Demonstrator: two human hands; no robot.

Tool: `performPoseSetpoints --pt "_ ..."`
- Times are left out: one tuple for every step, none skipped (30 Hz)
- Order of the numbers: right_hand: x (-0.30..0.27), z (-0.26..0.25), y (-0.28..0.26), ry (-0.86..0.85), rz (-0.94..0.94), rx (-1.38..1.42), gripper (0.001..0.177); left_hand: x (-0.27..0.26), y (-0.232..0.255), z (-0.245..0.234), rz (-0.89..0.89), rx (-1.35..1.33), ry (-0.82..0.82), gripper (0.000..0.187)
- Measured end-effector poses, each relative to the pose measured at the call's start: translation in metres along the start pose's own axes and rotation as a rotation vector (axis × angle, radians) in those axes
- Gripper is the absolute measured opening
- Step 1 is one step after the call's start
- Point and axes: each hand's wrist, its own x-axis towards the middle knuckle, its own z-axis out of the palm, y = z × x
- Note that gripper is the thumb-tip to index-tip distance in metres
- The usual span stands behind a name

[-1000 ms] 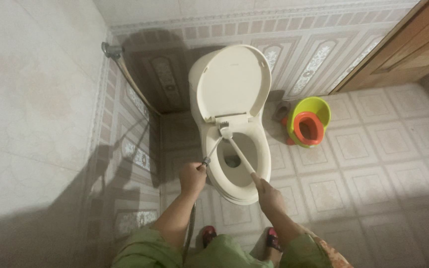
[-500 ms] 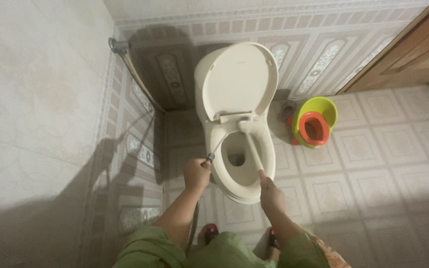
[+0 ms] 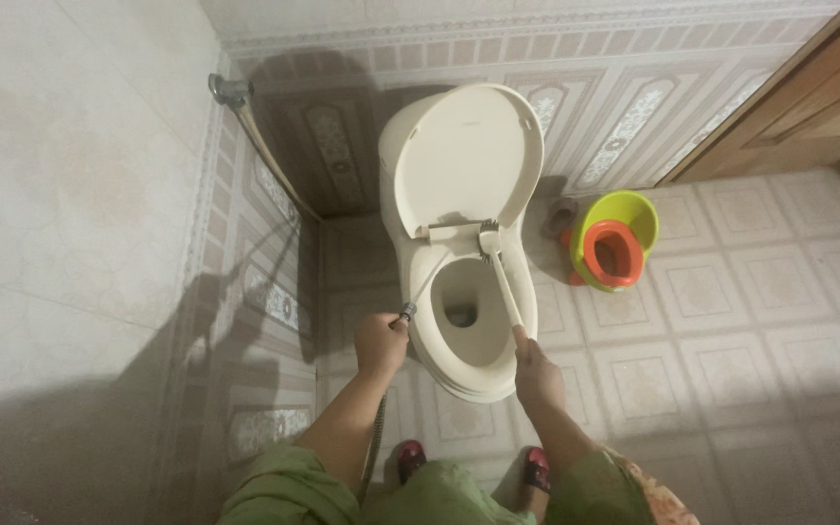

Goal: The person scrubs the inside of a toilet bowl with a toilet brush and a handheld bidet sprayer, then rinses the brush and the toilet seat. Finally, they use a squeegee to wipe water from the tiled floor.

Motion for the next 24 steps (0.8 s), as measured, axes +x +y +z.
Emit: performPoseSetpoints --pt "0.001 -0.002 -0.001 0.004 -0.01 -0.003 0.047 0.001 -0.002 0.001 -0.012 -0.012 -0.005 0.019" --pt "0.001 -0.005 -0.001 -0.008 -0.007 -0.049 0.046 0.003 -0.003 0.002 -0.023 -0.024 -0.009 0.02" --pt "0.001 -0.009 0.001 -0.021 -0.004 -0.095 0.046 0.003 -0.004 0.004 0.031 0.004 0.022 0.02" --pt "0.001 -0.015 0.002 -0.033 -0.002 -0.141 0.046 0.004 -0.004 0.005 0.084 0.031 0.055 0.019" --pt "0.0 -0.02 0.004 0.006 -0.032 -0.089 0.047 0.004 -0.004 0.006 0.138 0.059 0.088 0.019" --pt "0.0 -0.025 0.005 0.043 -0.064 -0.036 0.048 0.004 -0.004 0.007 0.144 0.078 0.083 0.02" --pt "0.0 -0.029 0.006 0.081 -0.096 0.016 0.049 0.003 -0.003 0.008 0.15 0.096 0.077 0.022" --pt "0.002 -0.032 0.004 0.084 -0.086 0.014 0.049 0.004 -0.002 0.008 0.157 0.116 0.073 0.024" --pt "0.004 -0.034 0.001 0.087 -0.075 0.012 0.051 0.003 0.0 0.008 0.087 0.025 0.06 0.021" --pt "0.006 -0.035 -0.003 0.089 -0.065 0.011 0.052 0.003 0.002 0.008 0.017 -0.065 0.047 0.02" --pt "0.009 -0.035 -0.01 0.055 -0.064 0.021 0.054 0.003 0.003 0.008 -0.053 -0.155 0.034 0.023" --pt "0.013 -0.034 -0.018 0.021 -0.061 0.032 0.057 0.003 0.005 0.007 -0.009 -0.146 0.074 0.023" --pt "0.016 -0.034 -0.026 -0.013 -0.059 0.042 0.06 0.004 0.007 0.005 0.035 -0.138 0.114 0.024" --pt "0.017 -0.031 -0.033 -0.019 -0.069 0.042 0.061 0.005 0.008 0.004 0.078 -0.129 0.154 0.024" --pt "0.016 -0.028 -0.04 -0.026 -0.079 0.041 0.062 0.005 0.008 0.001 0.078 -0.089 0.147 0.024" --pt "0.016 -0.024 -0.045 -0.032 -0.089 0.039 0.064 0.006 0.008 -0.002 0.078 -0.05 0.14 0.025" --pt "0.017 -0.021 -0.048 -0.061 -0.06 0.028 0.065 0.006 0.008 -0.004 0.077 -0.01 0.133 0.027" --pt "0.017 -0.019 -0.049 -0.091 -0.032 0.016 0.066 0.005 0.008 -0.007 0.057 -0.028 0.13 0.026" --pt "0.019 -0.016 -0.048 -0.121 -0.004 0.004 0.068 0.004 0.008 -0.009 0.038 -0.047 0.127 0.025" --pt "0.02 -0.014 -0.046 -0.099 -0.001 -0.002 0.067 0.003 0.007 -0.012 0.016 -0.065 0.126 0.024" --pt "0.022 -0.011 -0.042 -0.078 0.002 -0.009 0.066 0.002 0.007 -0.015 0.008 -0.068 0.117 0.023" --pt "0.025 -0.009 -0.038 -0.059 0.003 -0.016 0.065 0.0 0.006 -0.017 -0.003 -0.072 0.11 0.022" --pt "0.029 -0.006 -0.034 -0.021 -0.032 -0.028 0.064 0.0 0.005 -0.02 -0.014 -0.075 0.103 0.022" --pt "0.031 -0.004 -0.029 0.018 -0.063 -0.041 0.063 -0.002 0.004 -0.021 -0.031 -0.091 0.099 0.022"
